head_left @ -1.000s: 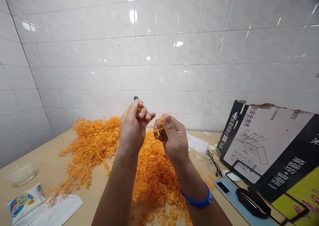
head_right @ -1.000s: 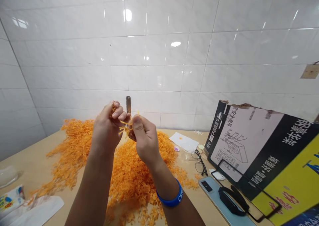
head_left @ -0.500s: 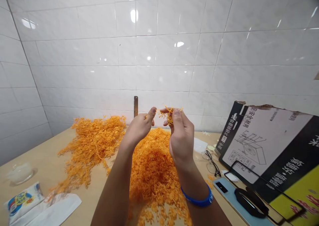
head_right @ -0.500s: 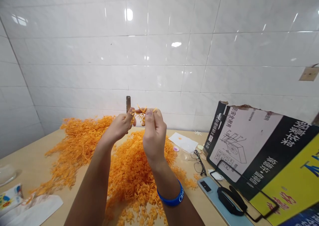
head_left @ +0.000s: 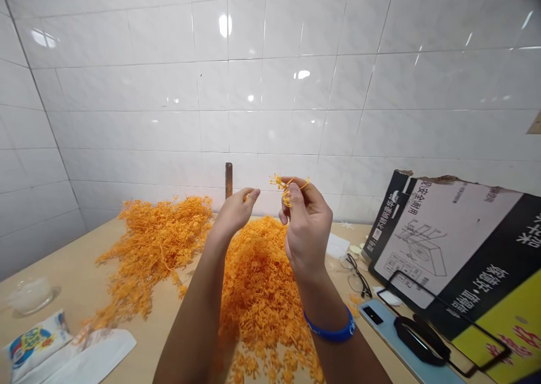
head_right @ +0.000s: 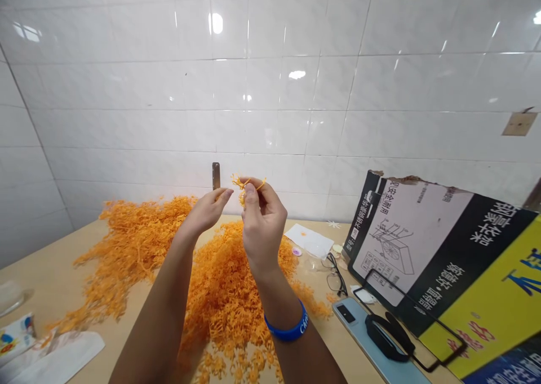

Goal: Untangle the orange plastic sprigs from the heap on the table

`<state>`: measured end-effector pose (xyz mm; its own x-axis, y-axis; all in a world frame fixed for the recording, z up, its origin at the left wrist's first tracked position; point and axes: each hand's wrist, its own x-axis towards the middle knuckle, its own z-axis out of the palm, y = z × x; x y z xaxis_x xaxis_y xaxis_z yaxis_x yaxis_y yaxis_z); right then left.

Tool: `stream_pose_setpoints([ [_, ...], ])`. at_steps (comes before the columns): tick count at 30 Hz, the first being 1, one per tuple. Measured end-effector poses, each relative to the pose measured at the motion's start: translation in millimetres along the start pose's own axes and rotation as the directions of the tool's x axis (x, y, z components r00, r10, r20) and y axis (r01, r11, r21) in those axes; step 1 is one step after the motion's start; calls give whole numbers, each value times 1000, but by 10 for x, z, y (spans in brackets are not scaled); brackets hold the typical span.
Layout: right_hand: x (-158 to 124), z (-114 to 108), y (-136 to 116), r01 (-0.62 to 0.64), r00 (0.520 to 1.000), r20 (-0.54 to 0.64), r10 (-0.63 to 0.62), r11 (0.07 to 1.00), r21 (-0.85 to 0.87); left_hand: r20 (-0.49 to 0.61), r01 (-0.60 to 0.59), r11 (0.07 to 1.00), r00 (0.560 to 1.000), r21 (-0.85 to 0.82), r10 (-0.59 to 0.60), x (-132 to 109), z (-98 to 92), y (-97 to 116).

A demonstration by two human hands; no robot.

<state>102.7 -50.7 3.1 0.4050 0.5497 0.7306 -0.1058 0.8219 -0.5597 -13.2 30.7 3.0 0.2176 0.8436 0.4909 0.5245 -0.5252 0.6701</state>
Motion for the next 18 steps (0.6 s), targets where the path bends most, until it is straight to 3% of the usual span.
stream_pose_setpoints([
  [6, 1, 4, -7, 55, 998, -7, -55, 998, -27, 6, -30, 1000, 1000, -1, 30, 43, 20, -60],
  [11, 1, 0, -8, 112, 993, -9, -114, 990, -86, 5, -31, 999, 1000, -26, 31, -48, -38, 60],
  [15, 6, 10, -5, 102, 995, -16, -103, 992, -68, -24, -83, 975, 997, -207, 80, -162, -92, 218],
  [18, 12, 13, 5, 94, 995, -34, -95, 995, -23, -14, -145, 894, 988, -424, 154, -239, -109, 320],
])
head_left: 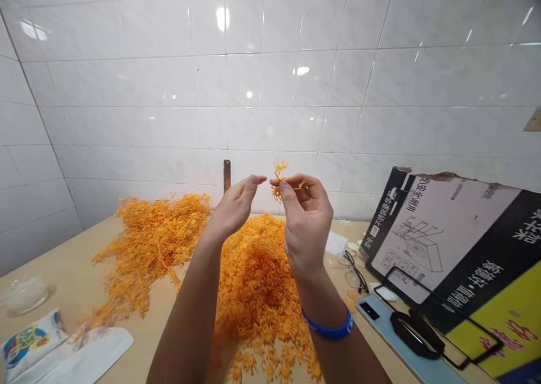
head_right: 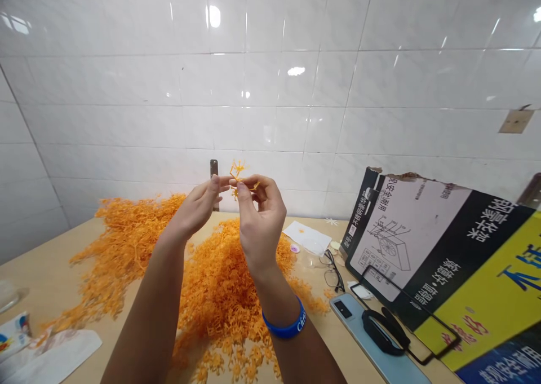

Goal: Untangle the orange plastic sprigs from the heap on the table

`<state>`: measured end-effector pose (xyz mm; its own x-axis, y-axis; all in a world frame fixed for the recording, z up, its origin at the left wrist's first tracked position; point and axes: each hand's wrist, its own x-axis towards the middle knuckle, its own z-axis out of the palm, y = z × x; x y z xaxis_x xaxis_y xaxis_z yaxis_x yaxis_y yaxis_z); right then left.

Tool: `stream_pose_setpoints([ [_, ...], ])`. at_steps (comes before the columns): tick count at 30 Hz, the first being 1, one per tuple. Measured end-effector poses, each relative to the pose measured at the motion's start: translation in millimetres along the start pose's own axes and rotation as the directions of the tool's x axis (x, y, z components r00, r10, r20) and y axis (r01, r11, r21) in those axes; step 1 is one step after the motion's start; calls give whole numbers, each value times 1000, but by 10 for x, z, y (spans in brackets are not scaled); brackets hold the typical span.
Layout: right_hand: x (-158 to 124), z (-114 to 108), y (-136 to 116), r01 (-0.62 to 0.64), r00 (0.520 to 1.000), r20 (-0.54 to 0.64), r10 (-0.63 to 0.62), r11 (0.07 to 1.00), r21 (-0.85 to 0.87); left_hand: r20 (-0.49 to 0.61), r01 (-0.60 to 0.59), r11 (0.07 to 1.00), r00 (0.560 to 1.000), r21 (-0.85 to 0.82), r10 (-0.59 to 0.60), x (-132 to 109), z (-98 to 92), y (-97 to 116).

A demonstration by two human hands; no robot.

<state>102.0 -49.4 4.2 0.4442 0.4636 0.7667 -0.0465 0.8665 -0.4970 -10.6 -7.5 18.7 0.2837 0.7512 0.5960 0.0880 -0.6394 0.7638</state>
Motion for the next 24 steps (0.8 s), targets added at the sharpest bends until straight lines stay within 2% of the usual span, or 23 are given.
stream_pose_setpoints([
  [4, 5, 6, 10, -31, 999, 19, 30, 998, 58, 117, -80, 976, 987, -203, 105, -71, 38, 108],
  [8, -2, 17, 20, -100, 994, 66, 92, 987, 127, 304, -22, 973, 948, -229, 92, -116, 32, 156],
  [13, -20, 29, 31, -175, 982, 113, 154, 963, 205, 351, 33, 953, 933, -302, 79, -104, 5, 112],
  [16, -26, 45, 33, -200, 972, 169, 166, 957, 209, 314, -46, 935, 935, -353, 164, -76, 7, 84],
  [19, -34, 69, 28, -227, 959, 218, 179, 949, 220, 204, -164, 928, 949, -334, 241, -51, 20, 80],
  [24, -46, 81, 14, -302, 904, 373, 206, 928, 219, 52, -215, 923, 968, -320, 244, -47, 23, 123],
])
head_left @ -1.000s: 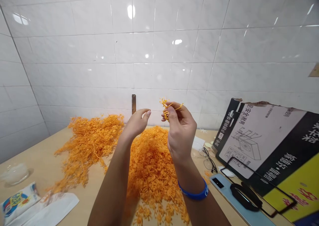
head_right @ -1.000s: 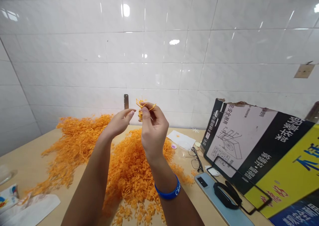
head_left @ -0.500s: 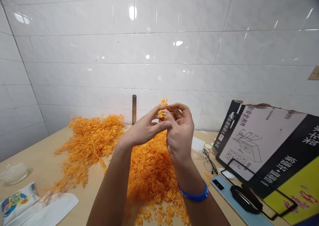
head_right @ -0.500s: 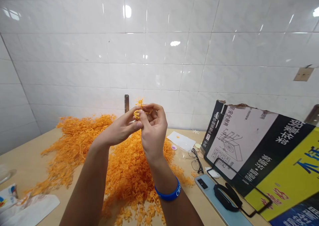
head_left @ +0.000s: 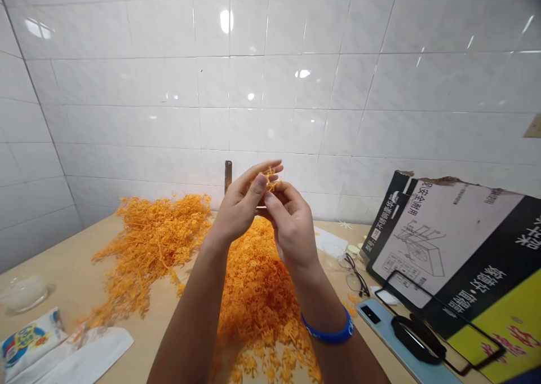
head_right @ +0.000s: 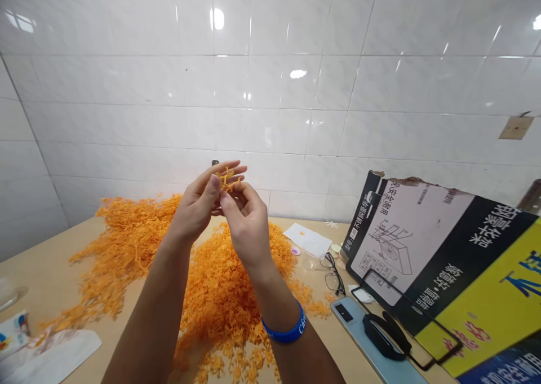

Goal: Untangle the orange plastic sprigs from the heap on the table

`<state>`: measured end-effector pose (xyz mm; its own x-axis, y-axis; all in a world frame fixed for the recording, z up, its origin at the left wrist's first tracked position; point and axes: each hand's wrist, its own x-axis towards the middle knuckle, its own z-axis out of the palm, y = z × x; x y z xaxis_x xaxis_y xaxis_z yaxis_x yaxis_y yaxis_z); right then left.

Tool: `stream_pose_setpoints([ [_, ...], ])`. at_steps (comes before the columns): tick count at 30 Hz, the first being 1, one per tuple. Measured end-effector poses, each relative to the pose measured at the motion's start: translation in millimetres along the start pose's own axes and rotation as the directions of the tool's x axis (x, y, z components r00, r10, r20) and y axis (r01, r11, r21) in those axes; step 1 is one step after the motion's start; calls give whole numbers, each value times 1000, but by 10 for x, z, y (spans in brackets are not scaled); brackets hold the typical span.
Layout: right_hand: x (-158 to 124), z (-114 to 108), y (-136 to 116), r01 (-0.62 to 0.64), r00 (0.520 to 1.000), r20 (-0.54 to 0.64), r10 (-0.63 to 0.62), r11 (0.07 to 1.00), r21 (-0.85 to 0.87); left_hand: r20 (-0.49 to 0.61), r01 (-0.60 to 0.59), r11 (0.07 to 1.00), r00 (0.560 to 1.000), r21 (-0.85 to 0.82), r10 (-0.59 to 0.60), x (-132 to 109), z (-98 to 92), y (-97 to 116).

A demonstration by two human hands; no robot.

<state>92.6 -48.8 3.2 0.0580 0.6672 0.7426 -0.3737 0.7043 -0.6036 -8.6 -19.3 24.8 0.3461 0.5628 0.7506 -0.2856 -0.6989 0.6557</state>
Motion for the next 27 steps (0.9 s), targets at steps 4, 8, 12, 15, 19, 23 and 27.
stream_pose_setpoints([
  [4, -7, -13, -5, -25, 996, 85, 28, 999, -37, -29, 33, 999, 999, -23, -33, -15, 6, 65],
  [8, -10, -22, -7, -25, 993, 112, 36, 995, -97, -24, 61, 997, 998, -37, -62, -30, 16, 102],
  [12, -11, -35, -13, 30, 978, 206, -9, 995, -100, 50, 145, 988, 989, -56, -142, -43, 0, 92],
  [15, -13, -41, -15, 50, 957, 288, -21, 994, -93, 200, 140, 988, 972, -60, -125, -62, -25, 85],
  [19, -30, -29, -13, 69, 953, 303, -33, 992, -109, 200, 111, 990, 976, -89, -91, -96, -28, 102],
  [23, -67, -33, -6, 125, 957, 278, -87, 985, -122, 141, 151, 964, 982, -221, -121, -95, 38, 125],
  [27, -97, -71, 22, 215, 936, 316, -156, 964, -159, 22, 203, 862, 976, -465, -218, -50, 128, 158],
])
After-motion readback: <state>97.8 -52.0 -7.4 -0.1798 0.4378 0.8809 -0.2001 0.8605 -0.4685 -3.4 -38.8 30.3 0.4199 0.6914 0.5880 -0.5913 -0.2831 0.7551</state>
